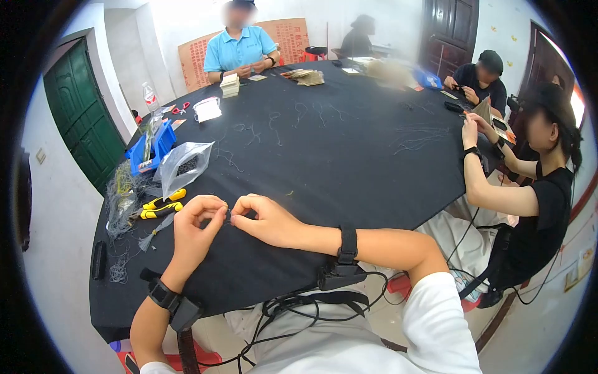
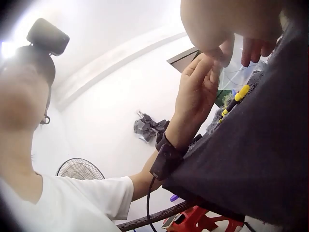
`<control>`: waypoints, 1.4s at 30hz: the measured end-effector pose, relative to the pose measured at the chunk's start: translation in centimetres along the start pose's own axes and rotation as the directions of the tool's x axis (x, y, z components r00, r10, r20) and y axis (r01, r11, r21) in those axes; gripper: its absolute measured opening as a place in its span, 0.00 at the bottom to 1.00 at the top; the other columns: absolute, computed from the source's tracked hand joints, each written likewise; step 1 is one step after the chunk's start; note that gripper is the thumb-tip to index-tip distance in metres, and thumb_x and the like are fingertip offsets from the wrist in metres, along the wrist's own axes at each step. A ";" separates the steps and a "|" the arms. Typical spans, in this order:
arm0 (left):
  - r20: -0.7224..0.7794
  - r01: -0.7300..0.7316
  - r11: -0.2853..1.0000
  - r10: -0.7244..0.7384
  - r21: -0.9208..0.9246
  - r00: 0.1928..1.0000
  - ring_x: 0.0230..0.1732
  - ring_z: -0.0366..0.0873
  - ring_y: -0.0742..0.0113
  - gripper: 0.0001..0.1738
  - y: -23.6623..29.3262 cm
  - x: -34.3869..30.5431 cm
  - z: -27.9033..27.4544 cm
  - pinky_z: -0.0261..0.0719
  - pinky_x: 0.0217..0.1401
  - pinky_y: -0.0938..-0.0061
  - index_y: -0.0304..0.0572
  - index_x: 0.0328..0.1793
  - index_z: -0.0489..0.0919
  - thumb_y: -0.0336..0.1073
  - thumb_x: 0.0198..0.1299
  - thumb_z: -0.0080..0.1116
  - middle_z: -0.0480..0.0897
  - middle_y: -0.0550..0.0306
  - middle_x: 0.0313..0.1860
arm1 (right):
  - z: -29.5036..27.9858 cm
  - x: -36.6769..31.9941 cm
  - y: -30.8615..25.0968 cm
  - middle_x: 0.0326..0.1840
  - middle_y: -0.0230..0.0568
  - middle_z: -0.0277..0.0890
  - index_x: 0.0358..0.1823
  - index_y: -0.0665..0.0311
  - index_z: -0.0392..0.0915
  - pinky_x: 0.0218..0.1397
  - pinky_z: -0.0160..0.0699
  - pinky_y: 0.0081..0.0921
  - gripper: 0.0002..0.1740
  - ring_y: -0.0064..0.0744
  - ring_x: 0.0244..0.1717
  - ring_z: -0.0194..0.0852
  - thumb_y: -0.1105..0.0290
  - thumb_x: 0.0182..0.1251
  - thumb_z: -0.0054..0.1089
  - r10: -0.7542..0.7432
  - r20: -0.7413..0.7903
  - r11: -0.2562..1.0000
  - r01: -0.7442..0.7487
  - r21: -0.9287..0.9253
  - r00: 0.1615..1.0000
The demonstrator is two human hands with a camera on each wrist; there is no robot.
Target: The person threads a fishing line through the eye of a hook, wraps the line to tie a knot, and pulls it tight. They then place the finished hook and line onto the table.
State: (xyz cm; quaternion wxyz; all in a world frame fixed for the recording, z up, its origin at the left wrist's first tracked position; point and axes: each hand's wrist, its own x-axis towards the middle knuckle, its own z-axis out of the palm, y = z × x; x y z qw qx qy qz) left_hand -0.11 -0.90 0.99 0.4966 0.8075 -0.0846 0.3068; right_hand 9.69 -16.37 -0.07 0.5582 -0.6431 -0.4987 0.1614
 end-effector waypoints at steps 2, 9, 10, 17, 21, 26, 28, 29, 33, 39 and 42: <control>0.002 -0.086 0.989 0.087 0.121 0.996 0.34 0.78 0.76 0.06 0.5 0.0 -0.1 0.77 0.37 0.85 0.30 0.36 0.78 0.18 0.50 0.59 0.79 0.55 0.38 | 0.0 0.0 0.0 0.34 0.34 0.74 0.34 0.66 0.75 0.38 0.66 0.22 0.12 0.22 0.36 0.69 0.63 0.62 0.54 0.019 0.010 1.000 -0.019 0.019 1.000; -0.009 -0.247 0.914 0.264 0.323 0.965 0.28 0.80 0.69 0.08 0.6 0.5 -0.2 0.77 0.31 0.81 0.33 0.32 0.77 0.19 0.44 0.62 0.79 0.54 0.32 | 0.3 0.0 0.1 0.33 0.34 0.74 0.33 0.66 0.74 0.37 0.67 0.22 0.11 0.22 0.35 0.70 0.64 0.61 0.54 0.024 0.025 0.999 -0.025 0.034 0.999; -0.014 -0.243 0.909 0.263 0.338 0.965 0.28 0.79 0.69 0.08 0.4 0.5 -0.3 0.77 0.31 0.81 0.33 0.32 0.76 0.20 0.44 0.62 0.79 0.54 0.31 | 0.3 0.0 0.2 0.33 0.34 0.74 0.33 0.66 0.74 0.37 0.67 0.22 0.11 0.22 0.35 0.70 0.64 0.61 0.54 0.015 0.025 1.000 -0.016 0.021 1.000; -0.087 -0.221 0.849 0.297 0.481 0.951 0.26 0.77 0.70 0.08 -0.5 1.3 -2.2 0.76 0.29 0.81 0.33 0.31 0.75 0.20 0.44 0.62 0.79 0.55 0.30 | 0.2 0.0 0.5 0.34 0.34 0.74 0.34 0.67 0.75 0.37 0.67 0.21 0.10 0.22 0.35 0.69 0.66 0.60 0.55 -0.002 0.053 1.000 0.002 -0.001 0.999; -0.174 -0.151 0.779 0.316 0.608 0.933 0.25 0.77 0.67 0.07 -1.9 2.2 -4.9 0.74 0.26 0.77 0.35 0.29 0.74 0.21 0.45 0.61 0.78 0.54 0.29 | 0.3 -0.1 0.4 0.38 0.33 0.73 0.33 0.67 0.75 0.36 0.67 0.19 0.10 0.19 0.34 0.67 0.66 0.60 0.55 0.061 0.071 0.997 -0.064 0.044 0.996; -0.244 -0.067 0.682 0.349 0.728 0.905 0.27 0.77 0.58 0.06 -2.9 2.8 -8.2 0.73 0.31 0.67 0.36 0.30 0.73 0.24 0.47 0.60 0.75 0.52 0.26 | 0.1 -0.1 0.1 0.44 0.36 0.72 0.30 0.66 0.75 0.37 0.68 0.18 0.09 0.20 0.34 0.67 0.67 0.60 0.55 0.078 0.107 0.996 -0.083 0.043 0.991; -0.270 -0.027 0.638 0.362 0.769 0.892 0.27 0.77 0.58 0.06 -3.4 3.0 -9.4 0.73 0.32 0.68 0.36 0.30 0.74 0.24 0.46 0.60 0.76 0.52 0.26 | 0.2 -0.1 0.3 0.45 0.37 0.72 0.29 0.65 0.75 0.37 0.68 0.18 0.08 0.20 0.34 0.67 0.67 0.60 0.55 0.043 0.105 0.998 -0.048 0.048 0.994; -0.277 -0.004 0.603 0.373 0.798 0.886 0.27 0.77 0.59 0.05 -3.8 3.0 -10.1 0.74 0.32 0.69 0.36 0.29 0.75 0.24 0.46 0.60 0.77 0.52 0.27 | 0.2 -0.2 0.4 0.45 0.37 0.72 0.29 0.65 0.75 0.38 0.68 0.18 0.08 0.20 0.35 0.67 0.67 0.60 0.54 0.046 0.108 0.997 -0.053 0.060 0.993; -0.304 0.047 0.556 0.380 0.830 0.874 0.29 0.78 0.58 0.04 -5.3 2.9 -12.6 0.74 0.34 0.69 0.36 0.28 0.76 0.25 0.45 0.60 0.78 0.51 0.27 | 0.1 -0.3 0.1 0.46 0.37 0.72 0.29 0.64 0.75 0.40 0.67 0.19 0.07 0.21 0.39 0.68 0.68 0.60 0.54 0.047 0.150 0.995 -0.059 0.075 0.988; -0.338 0.085 0.545 0.382 0.834 0.860 0.29 0.78 0.58 0.04 -6.2 2.9 -13.7 0.74 0.35 0.68 0.36 0.27 0.76 0.27 0.45 0.60 0.79 0.50 0.26 | 0.1 -0.2 0.2 0.45 0.35 0.73 0.29 0.63 0.73 0.41 0.64 0.19 0.07 0.19 0.41 0.68 0.68 0.60 0.53 0.069 0.161 0.988 -0.089 0.125 0.985; -0.443 0.188 0.630 0.275 0.754 0.853 0.29 0.79 0.64 0.05 -5.7 2.9 -13.6 0.75 0.34 0.70 0.36 0.30 0.80 0.29 0.46 0.61 0.81 0.51 0.27 | 0.0 -0.3 0.1 0.44 0.35 0.73 0.29 0.63 0.73 0.41 0.64 0.19 0.06 0.19 0.41 0.68 0.68 0.60 0.53 0.060 0.159 0.989 -0.080 0.125 0.985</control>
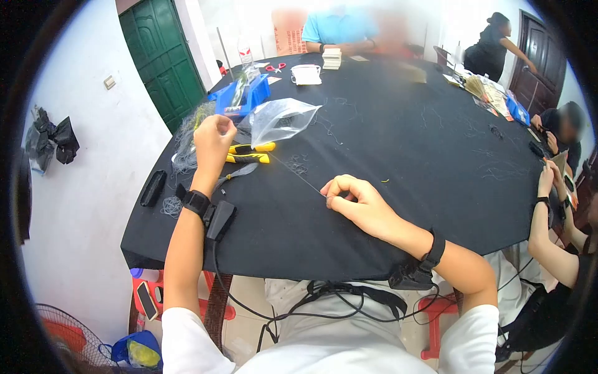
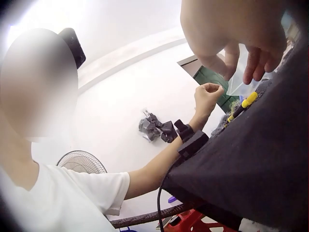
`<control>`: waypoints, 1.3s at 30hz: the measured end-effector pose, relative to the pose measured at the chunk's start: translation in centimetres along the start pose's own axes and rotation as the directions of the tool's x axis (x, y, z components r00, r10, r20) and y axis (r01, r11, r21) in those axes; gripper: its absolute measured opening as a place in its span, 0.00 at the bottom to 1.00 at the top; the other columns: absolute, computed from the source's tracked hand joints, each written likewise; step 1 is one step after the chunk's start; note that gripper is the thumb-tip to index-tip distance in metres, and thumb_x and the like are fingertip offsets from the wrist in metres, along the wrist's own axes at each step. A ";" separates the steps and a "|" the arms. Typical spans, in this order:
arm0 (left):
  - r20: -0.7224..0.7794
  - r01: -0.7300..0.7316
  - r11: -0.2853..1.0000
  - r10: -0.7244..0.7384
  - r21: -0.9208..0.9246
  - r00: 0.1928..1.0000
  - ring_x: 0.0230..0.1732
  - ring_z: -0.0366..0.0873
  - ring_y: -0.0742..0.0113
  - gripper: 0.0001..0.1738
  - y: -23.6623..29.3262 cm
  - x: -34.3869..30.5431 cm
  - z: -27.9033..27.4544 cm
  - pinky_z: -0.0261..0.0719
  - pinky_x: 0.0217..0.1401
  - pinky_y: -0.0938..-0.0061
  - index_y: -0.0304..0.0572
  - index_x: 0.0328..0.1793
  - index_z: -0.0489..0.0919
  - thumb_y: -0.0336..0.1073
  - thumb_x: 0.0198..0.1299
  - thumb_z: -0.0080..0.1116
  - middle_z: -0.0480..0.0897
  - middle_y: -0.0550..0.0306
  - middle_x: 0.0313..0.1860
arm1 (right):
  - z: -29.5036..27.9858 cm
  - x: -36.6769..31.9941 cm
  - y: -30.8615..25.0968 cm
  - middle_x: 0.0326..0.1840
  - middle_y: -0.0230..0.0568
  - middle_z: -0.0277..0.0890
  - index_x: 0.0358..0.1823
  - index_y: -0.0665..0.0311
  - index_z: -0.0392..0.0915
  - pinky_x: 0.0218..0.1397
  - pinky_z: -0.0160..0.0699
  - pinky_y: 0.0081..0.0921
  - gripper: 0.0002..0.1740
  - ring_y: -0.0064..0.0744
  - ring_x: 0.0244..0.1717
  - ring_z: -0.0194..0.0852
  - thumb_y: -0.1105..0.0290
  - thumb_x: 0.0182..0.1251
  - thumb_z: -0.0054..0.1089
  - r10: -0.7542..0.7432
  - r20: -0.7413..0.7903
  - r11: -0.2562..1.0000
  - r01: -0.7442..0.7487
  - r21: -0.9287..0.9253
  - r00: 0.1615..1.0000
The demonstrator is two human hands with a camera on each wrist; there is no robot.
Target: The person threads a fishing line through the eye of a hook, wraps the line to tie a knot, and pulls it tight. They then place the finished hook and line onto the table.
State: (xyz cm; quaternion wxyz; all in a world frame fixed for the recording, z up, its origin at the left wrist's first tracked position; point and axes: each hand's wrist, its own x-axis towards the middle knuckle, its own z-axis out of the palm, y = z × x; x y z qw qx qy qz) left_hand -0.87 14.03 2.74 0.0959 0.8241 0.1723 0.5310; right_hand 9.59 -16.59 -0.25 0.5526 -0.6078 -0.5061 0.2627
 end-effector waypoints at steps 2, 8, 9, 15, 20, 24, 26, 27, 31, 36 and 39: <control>0.062 0.213 0.971 -0.207 -0.109 0.976 0.29 0.80 0.68 0.06 0.3 0.1 -0.4 0.75 0.34 0.72 0.35 0.32 0.82 0.31 0.48 0.62 0.83 0.51 0.28 | 0.0 0.0 -0.3 0.44 0.35 0.73 0.29 0.63 0.73 0.41 0.64 0.18 0.06 0.19 0.40 0.68 0.69 0.60 0.53 0.003 -0.003 1.000 -0.004 -0.010 1.000; 0.221 0.458 0.664 -0.412 -0.592 0.884 0.25 0.72 0.79 0.09 -3.5 1.0 0.0 0.67 0.29 0.83 0.33 0.34 0.84 0.33 0.53 0.63 0.83 0.59 0.27 | -0.7 0.2 -0.9 0.44 0.34 0.73 0.28 0.63 0.73 0.43 0.65 0.18 0.06 0.17 0.40 0.67 0.69 0.61 0.53 0.033 -0.026 0.998 -0.032 0.052 0.999; 0.233 0.471 0.662 -0.419 -0.583 0.878 0.25 0.70 0.80 0.09 -3.4 1.0 -0.1 0.66 0.29 0.84 0.33 0.34 0.84 0.33 0.53 0.64 0.83 0.59 0.28 | -0.7 0.2 -1.0 0.44 0.35 0.73 0.28 0.63 0.72 0.45 0.65 0.19 0.07 0.17 0.41 0.66 0.70 0.62 0.53 0.037 -0.034 0.996 -0.034 0.080 0.999; 0.190 0.450 0.687 -0.422 -0.570 0.886 0.25 0.68 0.82 0.11 -2.8 1.0 -0.2 0.63 0.28 0.85 0.34 0.36 0.84 0.35 0.54 0.64 0.83 0.60 0.28 | -1.7 0.5 -1.1 0.43 0.36 0.73 0.29 0.64 0.73 0.49 0.64 0.21 0.06 0.19 0.43 0.66 0.71 0.62 0.52 0.029 -0.093 0.996 -0.021 0.087 0.995; 0.211 0.444 0.617 -0.415 -0.650 0.885 0.28 0.69 0.83 0.12 -0.2 0.7 -0.1 0.61 0.30 0.86 0.38 0.40 0.84 0.39 0.56 0.63 0.83 0.62 0.32 | -2.7 0.9 -1.4 0.34 0.32 0.77 0.30 0.61 0.77 0.41 0.63 0.18 0.10 0.18 0.38 0.69 0.62 0.62 0.56 0.118 -0.327 0.993 -0.113 0.035 0.937; 0.273 0.327 0.626 -0.185 -0.707 0.944 0.36 0.75 0.82 0.10 3.9 -0.3 0.2 0.66 0.34 0.85 0.39 0.43 0.83 0.36 0.59 0.60 0.83 0.63 0.36 | -4.8 1.5 0.6 0.32 0.30 0.76 0.31 0.60 0.78 0.36 0.60 0.15 0.13 0.16 0.36 0.68 0.58 0.64 0.56 0.144 -0.467 0.989 -0.108 0.102 0.873; 0.336 0.309 0.572 -0.061 -0.760 0.940 0.37 0.75 0.81 0.09 7.1 -1.5 0.0 0.69 0.38 0.84 0.38 0.43 0.83 0.34 0.59 0.59 0.83 0.62 0.37 | -4.4 1.2 0.3 0.37 0.32 0.76 0.34 0.60 0.75 0.34 0.62 0.12 0.08 0.15 0.32 0.69 0.64 0.67 0.52 0.125 -0.384 0.968 -0.028 0.248 0.915; 0.404 0.348 0.571 -0.032 -0.743 0.914 0.37 0.74 0.80 0.09 8.6 -2.1 -0.3 0.72 0.38 0.83 0.38 0.43 0.83 0.32 0.60 0.58 0.82 0.62 0.37 | -3.9 1.2 -0.5 0.39 0.33 0.76 0.36 0.61 0.74 0.34 0.64 0.13 0.07 0.16 0.33 0.70 0.66 0.67 0.52 0.124 -0.343 0.951 -0.012 0.309 0.931; 0.415 0.295 0.485 0.160 -0.824 0.895 0.30 0.72 0.83 0.07 11.6 -4.4 0.0 0.67 0.29 0.90 0.39 0.40 0.84 0.29 0.54 0.63 0.80 0.63 0.37 | -1.7 0.6 -2.4 0.49 0.44 0.73 0.47 0.68 0.70 0.30 0.73 0.16 0.13 0.27 0.37 0.78 0.70 0.64 0.54 0.016 -0.145 0.956 0.028 0.292 0.989; 0.403 0.181 0.602 0.257 -0.778 0.878 0.25 0.66 0.87 0.08 12.4 -6.2 0.5 0.53 0.20 0.88 0.46 0.38 0.86 0.28 0.51 0.65 0.78 0.67 0.33 | -1.2 -0.1 -3.0 0.48 0.45 0.74 0.52 0.68 0.65 0.25 0.76 0.16 0.15 0.33 0.37 0.81 0.74 0.65 0.53 0.120 0.120 0.825 -0.166 0.541 0.986; 0.379 0.109 0.654 0.288 -0.749 0.880 0.25 0.67 0.87 0.08 13.2 -6.2 -0.2 0.52 0.20 0.88 0.47 0.38 0.86 0.28 0.51 0.65 0.78 0.67 0.33 | -1.5 0.1 -1.9 0.42 0.42 0.76 0.50 0.67 0.67 0.32 0.77 0.19 0.14 0.30 0.37 0.79 0.73 0.65 0.54 0.115 0.188 0.810 -0.202 0.550 0.975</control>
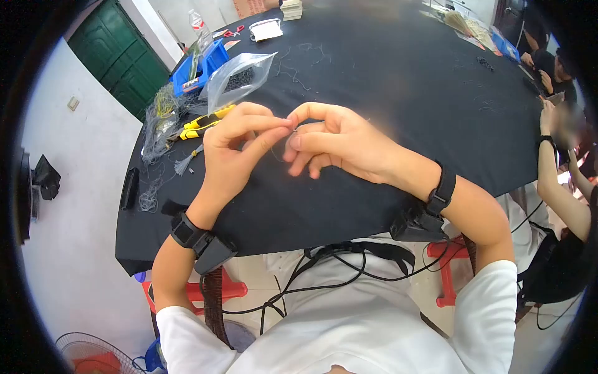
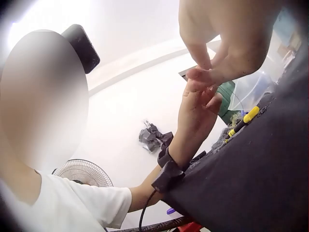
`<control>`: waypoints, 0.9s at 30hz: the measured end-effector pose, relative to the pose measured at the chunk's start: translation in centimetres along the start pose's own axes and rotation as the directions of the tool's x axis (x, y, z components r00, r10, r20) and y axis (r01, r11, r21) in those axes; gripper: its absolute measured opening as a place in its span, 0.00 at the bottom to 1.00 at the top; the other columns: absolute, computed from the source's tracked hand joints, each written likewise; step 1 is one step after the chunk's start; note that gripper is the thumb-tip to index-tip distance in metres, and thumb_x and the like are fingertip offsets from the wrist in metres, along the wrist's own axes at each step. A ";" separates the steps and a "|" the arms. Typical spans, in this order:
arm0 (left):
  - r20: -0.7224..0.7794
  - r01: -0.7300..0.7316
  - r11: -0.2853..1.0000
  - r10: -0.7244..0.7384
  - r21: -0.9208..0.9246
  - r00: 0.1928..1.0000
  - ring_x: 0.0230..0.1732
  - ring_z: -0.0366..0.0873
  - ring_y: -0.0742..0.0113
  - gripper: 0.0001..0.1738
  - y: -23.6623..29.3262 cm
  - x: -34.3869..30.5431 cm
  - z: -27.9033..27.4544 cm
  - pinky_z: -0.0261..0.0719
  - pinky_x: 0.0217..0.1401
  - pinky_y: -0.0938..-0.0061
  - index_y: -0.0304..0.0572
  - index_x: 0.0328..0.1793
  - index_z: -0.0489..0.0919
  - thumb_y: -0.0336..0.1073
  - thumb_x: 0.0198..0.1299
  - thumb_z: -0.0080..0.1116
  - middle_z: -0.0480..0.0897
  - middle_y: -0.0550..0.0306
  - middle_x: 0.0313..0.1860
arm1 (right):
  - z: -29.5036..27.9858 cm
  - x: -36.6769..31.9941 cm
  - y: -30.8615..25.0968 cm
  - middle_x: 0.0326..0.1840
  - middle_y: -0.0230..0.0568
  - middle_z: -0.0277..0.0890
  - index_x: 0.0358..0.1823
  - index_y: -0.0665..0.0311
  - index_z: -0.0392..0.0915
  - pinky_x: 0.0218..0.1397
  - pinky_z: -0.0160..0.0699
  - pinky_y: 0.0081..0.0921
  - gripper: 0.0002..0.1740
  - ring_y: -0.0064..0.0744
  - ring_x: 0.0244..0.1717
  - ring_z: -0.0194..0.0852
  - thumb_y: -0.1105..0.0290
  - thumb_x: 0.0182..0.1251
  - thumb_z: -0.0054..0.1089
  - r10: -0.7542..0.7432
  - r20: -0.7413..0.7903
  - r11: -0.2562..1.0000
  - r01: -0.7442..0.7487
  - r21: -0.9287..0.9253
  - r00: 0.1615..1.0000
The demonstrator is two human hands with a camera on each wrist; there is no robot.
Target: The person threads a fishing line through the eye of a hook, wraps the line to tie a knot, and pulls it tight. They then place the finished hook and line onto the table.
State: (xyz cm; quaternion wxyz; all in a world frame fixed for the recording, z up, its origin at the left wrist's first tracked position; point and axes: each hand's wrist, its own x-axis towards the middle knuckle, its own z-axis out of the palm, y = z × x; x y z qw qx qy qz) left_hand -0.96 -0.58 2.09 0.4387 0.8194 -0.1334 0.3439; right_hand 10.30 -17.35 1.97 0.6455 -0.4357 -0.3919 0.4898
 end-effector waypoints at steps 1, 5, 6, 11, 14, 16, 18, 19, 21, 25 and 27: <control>-0.003 -0.004 1.000 0.004 0.010 1.000 0.25 0.67 0.86 0.08 0.1 0.0 0.0 0.52 0.20 0.88 0.47 0.38 0.86 0.28 0.51 0.65 0.78 0.67 0.33 | -0.2 0.3 0.7 0.39 0.40 0.76 0.49 0.67 0.68 0.35 0.76 0.19 0.13 0.28 0.37 0.78 0.73 0.64 0.54 -0.031 -0.001 0.999 0.031 -0.009 1.000; -0.015 -0.025 0.999 0.026 0.034 1.000 0.25 0.67 0.86 0.08 0.2 0.0 -0.1 0.52 0.19 0.88 0.47 0.38 0.86 0.28 0.50 0.65 0.78 0.67 0.33 | 0.2 0.3 0.8 0.32 0.32 0.72 0.42 0.66 0.72 0.39 0.70 0.18 0.08 0.20 0.32 0.69 0.73 0.62 0.55 -0.104 -0.084 0.994 0.099 -0.055 0.991; -0.018 -0.031 0.999 0.032 0.037 0.999 0.25 0.67 0.86 0.08 0.2 0.0 -0.1 0.52 0.19 0.88 0.47 0.38 0.86 0.28 0.50 0.65 0.78 0.67 0.33 | 0.2 0.3 0.8 0.31 0.30 0.71 0.40 0.66 0.73 0.38 0.68 0.17 0.07 0.19 0.30 0.67 0.73 0.62 0.55 -0.115 -0.098 0.993 0.111 -0.048 0.989; 0.003 -0.004 1.000 0.004 0.028 1.000 0.25 0.67 0.86 0.08 0.3 0.0 0.2 0.53 0.19 0.88 0.46 0.38 0.85 0.27 0.50 0.65 0.78 0.66 0.32 | -0.1 0.3 0.9 0.28 0.27 0.67 0.36 0.65 0.75 0.32 0.60 0.15 0.05 0.16 0.26 0.59 0.73 0.61 0.56 -0.156 -0.129 0.987 0.151 -0.049 0.979; 0.008 0.005 1.000 -0.006 0.031 1.000 0.24 0.67 0.85 0.08 0.4 0.0 0.2 0.53 0.19 0.88 0.46 0.37 0.85 0.27 0.50 0.65 0.78 0.66 0.32 | 0.1 0.4 0.8 0.27 0.26 0.67 0.35 0.65 0.75 0.33 0.59 0.15 0.04 0.16 0.26 0.57 0.73 0.60 0.56 -0.149 -0.164 0.989 0.143 -0.047 0.975; 0.015 0.004 0.999 -0.005 0.046 1.000 0.24 0.68 0.85 0.08 0.4 0.0 0.1 0.53 0.19 0.88 0.45 0.37 0.85 0.27 0.49 0.66 0.78 0.66 0.32 | 0.2 0.4 0.8 0.27 0.26 0.66 0.35 0.65 0.75 0.30 0.57 0.15 0.04 0.15 0.25 0.55 0.73 0.60 0.56 -0.150 -0.183 0.989 0.144 -0.043 0.972; 0.027 -0.007 0.997 0.005 0.072 1.000 0.24 0.68 0.85 0.09 0.4 0.0 0.1 0.54 0.19 0.88 0.45 0.38 0.85 0.27 0.49 0.66 0.79 0.65 0.33 | 0.2 0.3 0.6 0.25 0.25 0.65 0.34 0.65 0.74 0.27 0.53 0.15 0.03 0.13 0.22 0.53 0.74 0.60 0.55 -0.140 -0.175 0.990 0.138 -0.022 0.975; 0.032 0.021 0.998 -0.023 0.062 0.999 0.23 0.69 0.85 0.10 0.4 0.1 0.1 0.54 0.19 0.88 0.45 0.39 0.84 0.27 0.49 0.66 0.79 0.65 0.33 | 0.1 0.3 0.5 0.23 0.25 0.64 0.34 0.65 0.74 0.26 0.51 0.15 0.03 0.13 0.21 0.52 0.74 0.59 0.55 -0.129 -0.157 0.991 0.130 -0.005 0.979; 0.040 0.078 0.996 -0.080 0.043 0.996 0.23 0.69 0.85 0.11 0.6 0.1 0.2 0.54 0.19 0.87 0.44 0.41 0.84 0.28 0.48 0.67 0.79 0.65 0.33 | 0.0 0.1 0.4 0.20 0.23 0.63 0.33 0.65 0.73 0.23 0.47 0.16 0.02 0.12 0.18 0.49 0.75 0.59 0.54 -0.114 -0.144 0.993 0.117 0.013 0.983; 0.071 0.098 0.995 -0.099 0.018 0.993 0.24 0.69 0.86 0.13 0.5 -0.1 0.4 0.55 0.20 0.88 0.44 0.43 0.83 0.26 0.49 0.65 0.78 0.65 0.34 | -0.1 0.0 0.5 0.15 0.20 0.60 0.33 0.66 0.73 0.20 0.44 0.17 0.02 0.11 0.15 0.44 0.76 0.60 0.54 -0.100 -0.163 0.995 0.103 0.009 0.982; 0.096 0.083 0.996 -0.085 0.026 0.992 0.26 0.66 0.88 0.13 0.6 -0.1 0.3 0.55 0.22 0.91 0.42 0.44 0.82 0.25 0.51 0.64 0.77 0.66 0.35 | 0.0 0.0 0.5 0.14 0.20 0.59 0.34 0.66 0.74 0.20 0.44 0.17 0.02 0.11 0.14 0.44 0.75 0.60 0.55 -0.095 -0.168 0.995 0.096 -0.002 0.981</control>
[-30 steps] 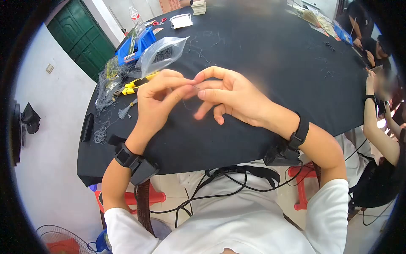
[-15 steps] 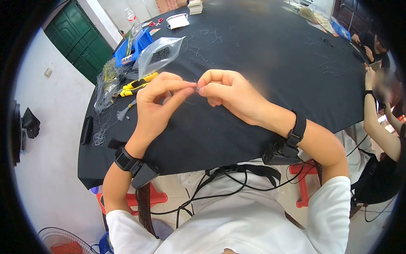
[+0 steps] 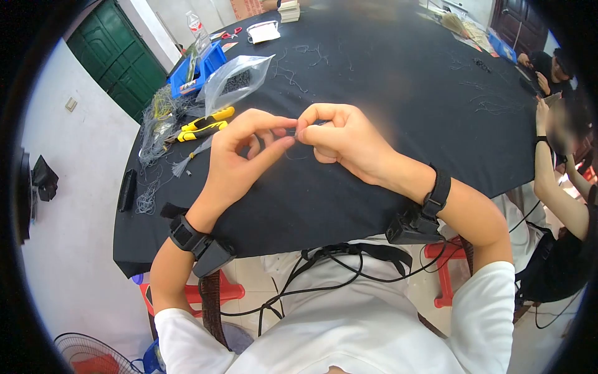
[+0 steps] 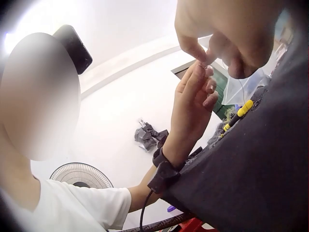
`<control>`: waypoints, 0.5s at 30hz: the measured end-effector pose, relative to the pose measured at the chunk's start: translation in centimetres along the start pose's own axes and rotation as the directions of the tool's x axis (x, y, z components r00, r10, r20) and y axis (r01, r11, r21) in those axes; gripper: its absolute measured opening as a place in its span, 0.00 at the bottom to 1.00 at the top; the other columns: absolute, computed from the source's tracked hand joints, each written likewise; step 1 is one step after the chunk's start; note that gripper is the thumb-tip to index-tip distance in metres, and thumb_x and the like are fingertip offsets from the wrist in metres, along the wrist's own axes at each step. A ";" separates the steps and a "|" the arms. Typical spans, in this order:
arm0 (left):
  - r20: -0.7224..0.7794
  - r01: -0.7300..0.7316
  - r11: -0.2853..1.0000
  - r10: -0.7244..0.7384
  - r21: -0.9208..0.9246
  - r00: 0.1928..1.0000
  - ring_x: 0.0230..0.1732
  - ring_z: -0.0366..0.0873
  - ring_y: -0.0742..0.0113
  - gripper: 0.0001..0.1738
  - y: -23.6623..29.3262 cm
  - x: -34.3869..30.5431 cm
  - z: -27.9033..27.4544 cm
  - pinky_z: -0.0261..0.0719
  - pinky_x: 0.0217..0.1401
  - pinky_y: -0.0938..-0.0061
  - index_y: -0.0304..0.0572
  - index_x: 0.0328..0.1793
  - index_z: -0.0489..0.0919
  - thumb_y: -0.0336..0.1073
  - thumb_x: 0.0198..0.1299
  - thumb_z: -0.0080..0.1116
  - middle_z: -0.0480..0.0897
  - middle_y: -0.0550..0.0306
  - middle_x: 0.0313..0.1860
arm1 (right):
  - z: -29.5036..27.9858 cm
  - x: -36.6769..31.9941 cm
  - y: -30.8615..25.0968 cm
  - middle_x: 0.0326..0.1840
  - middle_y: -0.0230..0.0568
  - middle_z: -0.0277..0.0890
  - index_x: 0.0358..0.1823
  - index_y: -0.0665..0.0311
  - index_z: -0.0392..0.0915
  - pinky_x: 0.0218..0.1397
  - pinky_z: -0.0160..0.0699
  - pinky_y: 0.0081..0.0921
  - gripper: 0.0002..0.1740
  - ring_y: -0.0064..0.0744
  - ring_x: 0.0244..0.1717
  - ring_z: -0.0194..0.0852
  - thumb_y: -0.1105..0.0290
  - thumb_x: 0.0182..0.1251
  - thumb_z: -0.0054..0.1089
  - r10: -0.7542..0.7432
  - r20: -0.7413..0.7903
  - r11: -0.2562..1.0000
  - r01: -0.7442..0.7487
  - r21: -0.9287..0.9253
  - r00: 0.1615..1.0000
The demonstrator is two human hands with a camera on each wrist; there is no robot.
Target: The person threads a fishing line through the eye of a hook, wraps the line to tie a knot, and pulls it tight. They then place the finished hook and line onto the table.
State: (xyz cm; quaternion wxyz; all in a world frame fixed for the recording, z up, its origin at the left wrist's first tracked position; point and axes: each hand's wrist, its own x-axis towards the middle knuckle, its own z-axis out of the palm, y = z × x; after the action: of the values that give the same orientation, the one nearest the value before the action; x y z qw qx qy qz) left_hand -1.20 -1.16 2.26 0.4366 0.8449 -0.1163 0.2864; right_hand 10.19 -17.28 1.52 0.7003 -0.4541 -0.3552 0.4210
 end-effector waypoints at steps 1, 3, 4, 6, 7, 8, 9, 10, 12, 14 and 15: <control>-0.006 -0.020 1.000 0.020 0.004 1.000 0.25 0.68 0.87 0.12 0.0 0.0 0.0 0.55 0.21 0.90 0.42 0.42 0.82 0.25 0.50 0.64 0.78 0.65 0.34 | 0.1 0.0 0.0 0.15 0.20 0.60 0.34 0.66 0.74 0.20 0.44 0.17 0.03 0.11 0.14 0.44 0.75 0.60 0.56 0.003 0.000 1.000 -0.003 -0.009 1.000; -0.018 -0.060 0.998 0.060 0.013 0.998 0.23 0.70 0.84 0.10 -0.2 0.1 0.1 0.56 0.18 0.87 0.42 0.40 0.83 0.25 0.49 0.64 0.79 0.64 0.33 | 0.0 0.0 0.0 0.15 0.20 0.60 0.35 0.66 0.74 0.20 0.44 0.17 0.04 0.11 0.15 0.45 0.74 0.61 0.57 0.007 0.002 1.000 -0.007 -0.025 1.000; -0.028 -0.053 0.999 0.053 0.015 0.998 0.23 0.70 0.84 0.09 -0.1 0.1 0.1 0.56 0.19 0.87 0.42 0.39 0.83 0.25 0.49 0.64 0.79 0.64 0.33 | -0.2 0.1 0.1 0.15 0.20 0.61 0.35 0.66 0.75 0.20 0.44 0.16 0.04 0.11 0.15 0.45 0.73 0.61 0.57 0.007 0.005 0.999 -0.007 -0.033 1.000; -0.050 -0.037 0.999 0.038 0.020 0.998 0.23 0.71 0.84 0.07 0.0 0.1 0.0 0.57 0.19 0.88 0.41 0.37 0.82 0.25 0.49 0.63 0.80 0.63 0.33 | -0.1 0.3 0.2 0.16 0.20 0.62 0.36 0.65 0.75 0.20 0.45 0.16 0.05 0.11 0.16 0.47 0.72 0.61 0.58 0.000 -0.012 0.997 0.000 -0.071 1.000; -0.051 -0.012 1.000 0.012 -0.003 0.999 0.24 0.71 0.84 0.07 -0.1 0.0 0.0 0.58 0.19 0.88 0.40 0.37 0.82 0.26 0.50 0.63 0.80 0.63 0.33 | 0.1 0.4 0.2 0.17 0.20 0.62 0.36 0.65 0.76 0.20 0.45 0.15 0.05 0.11 0.16 0.47 0.72 0.61 0.58 -0.010 -0.031 0.995 0.006 -0.103 0.999; -0.051 0.012 1.000 -0.014 -0.027 0.999 0.24 0.71 0.83 0.06 -0.2 0.0 0.0 0.58 0.20 0.89 0.38 0.37 0.81 0.26 0.51 0.62 0.80 0.64 0.32 | 0.2 0.4 0.2 0.17 0.20 0.63 0.36 0.65 0.76 0.20 0.45 0.14 0.06 0.11 0.17 0.47 0.71 0.61 0.58 -0.019 -0.051 0.991 0.012 -0.134 0.999; -0.050 0.037 0.998 -0.039 -0.051 0.998 0.24 0.72 0.83 0.06 -0.3 0.0 0.0 0.59 0.20 0.89 0.37 0.37 0.81 0.26 0.52 0.62 0.80 0.64 0.32 | 0.2 0.4 -0.1 0.18 0.21 0.65 0.36 0.65 0.76 0.21 0.47 0.14 0.06 0.11 0.17 0.50 0.71 0.61 0.59 -0.010 -0.027 0.986 0.005 -0.165 1.000; -0.052 0.113 0.973 -0.126 -0.200 0.991 0.25 0.72 0.83 0.06 -0.6 0.0 0.1 0.59 0.21 0.90 0.36 0.38 0.80 0.26 0.53 0.61 0.80 0.64 0.32 | 0.0 0.4 -0.4 0.20 0.21 0.66 0.36 0.65 0.76 0.22 0.50 0.13 0.06 0.11 0.18 0.52 0.70 0.61 0.59 0.002 -0.004 0.981 -0.002 -0.194 1.000; -0.019 0.244 0.840 -0.289 -0.484 0.957 0.26 0.73 0.83 0.06 -1.1 -0.1 0.3 0.61 0.23 0.91 0.34 0.39 0.79 0.26 0.54 0.60 0.80 0.64 0.32 | 0.2 0.4 -0.9 0.22 0.23 0.70 0.35 0.64 0.77 0.23 0.54 0.12 0.06 0.11 0.20 0.57 0.70 0.60 0.59 0.009 0.026 0.939 0.000 -0.344 1.000; 0.018 0.360 0.782 -0.408 -0.509 0.913 0.28 0.71 0.83 0.07 -1.0 -0.1 -0.3 0.61 0.25 0.90 0.36 0.41 0.78 0.31 0.57 0.59 0.79 0.64 0.32 | 0.3 0.4 -2.0 0.24 0.24 0.72 0.35 0.64 0.77 0.26 0.59 0.11 0.06 0.11 0.22 0.62 0.70 0.59 0.58 -0.002 0.043 0.813 0.026 -0.581 0.999; 0.010 0.379 0.764 -0.438 -0.522 0.899 0.28 0.70 0.83 0.07 -1.4 -0.1 -0.2 0.60 0.26 0.89 0.37 0.40 0.78 0.33 0.58 0.58 0.78 0.64 0.32 | 0.0 0.5 -2.9 0.26 0.25 0.75 0.34 0.65 0.77 0.30 0.65 0.11 0.05 0.10 0.26 0.67 0.71 0.58 0.57 -0.054 0.101 0.721 0.109 -0.684 0.993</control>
State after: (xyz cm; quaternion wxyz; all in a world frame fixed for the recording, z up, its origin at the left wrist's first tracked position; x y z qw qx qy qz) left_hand -0.73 -0.21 1.37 0.7025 0.6854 0.0236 0.1900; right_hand 11.15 -17.52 4.30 0.4861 -0.6493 -0.5314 0.2444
